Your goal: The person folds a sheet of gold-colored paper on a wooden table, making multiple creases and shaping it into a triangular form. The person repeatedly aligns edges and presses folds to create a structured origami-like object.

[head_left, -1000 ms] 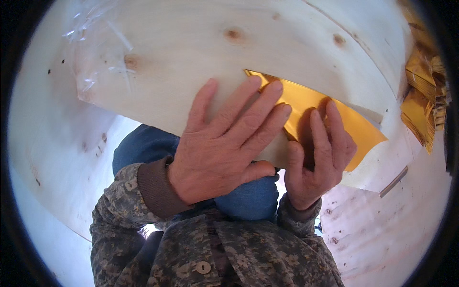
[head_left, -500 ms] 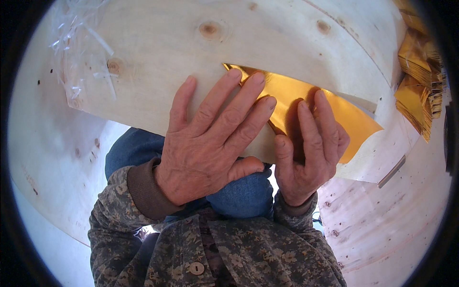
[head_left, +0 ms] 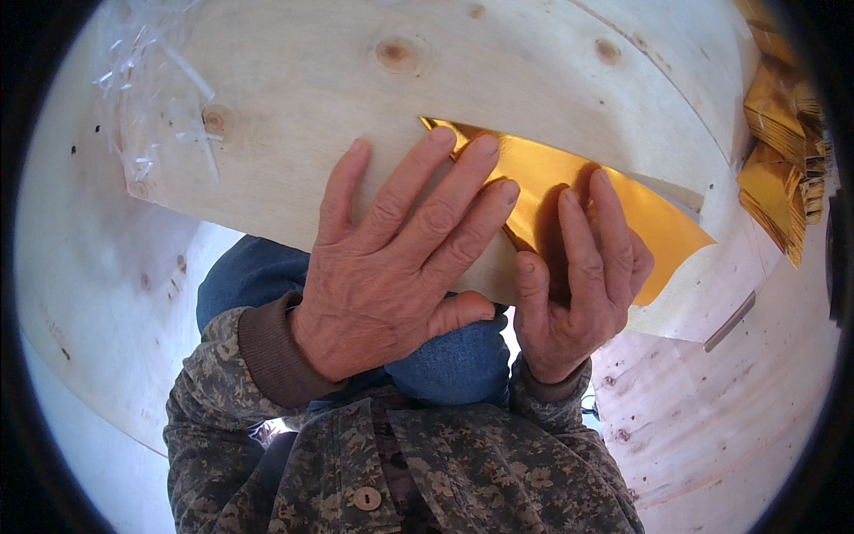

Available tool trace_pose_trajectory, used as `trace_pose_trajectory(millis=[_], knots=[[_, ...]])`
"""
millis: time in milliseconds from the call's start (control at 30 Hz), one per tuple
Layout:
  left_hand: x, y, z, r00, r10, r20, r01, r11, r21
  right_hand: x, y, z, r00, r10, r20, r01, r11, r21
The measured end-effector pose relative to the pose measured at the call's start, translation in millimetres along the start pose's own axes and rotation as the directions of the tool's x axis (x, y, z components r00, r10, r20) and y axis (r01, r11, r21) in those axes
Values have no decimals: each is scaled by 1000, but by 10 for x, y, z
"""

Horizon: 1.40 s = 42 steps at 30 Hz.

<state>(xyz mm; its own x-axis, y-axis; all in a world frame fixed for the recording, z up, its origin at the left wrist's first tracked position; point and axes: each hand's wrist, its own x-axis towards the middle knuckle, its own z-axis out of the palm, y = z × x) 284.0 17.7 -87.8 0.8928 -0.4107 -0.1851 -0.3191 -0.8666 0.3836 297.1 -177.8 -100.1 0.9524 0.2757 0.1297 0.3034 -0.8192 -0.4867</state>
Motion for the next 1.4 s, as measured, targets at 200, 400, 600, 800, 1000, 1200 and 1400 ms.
trace_pose_trajectory(millis=[200,400,600,800,1000,1200,1400], knots=[[0,8,-20,1000,-16,15,16,1000,-11,7,-12,16,1000,-2,-11,1,1000,-10],[-8,2,-8,1000,-13,15,13,1000,5,-4,-10,20,1000,-4,-8,4,1000,-23],[-9,3,21,1000,-8,-2,8,1000,10,-20,14,24,1000,-17,-9,17,999,-33],[-9,1,28,1000,-6,-12,6,1000,8,-20,18,26,1000,-15,-13,15,999,-29],[-9,4,11,1000,-11,-2,11,1000,-5,-20,-3,30,1000,1,-22,-2,1000,-21],[-7,14,-4,1000,-17,8,17,1000,10,-14,-25,41,1000,7,-30,-7,1000,-24],[-2,10,3,1000,-18,-4,18,1000,-10,-5,-20,23,1000,-8,-9,7,998,-62]])
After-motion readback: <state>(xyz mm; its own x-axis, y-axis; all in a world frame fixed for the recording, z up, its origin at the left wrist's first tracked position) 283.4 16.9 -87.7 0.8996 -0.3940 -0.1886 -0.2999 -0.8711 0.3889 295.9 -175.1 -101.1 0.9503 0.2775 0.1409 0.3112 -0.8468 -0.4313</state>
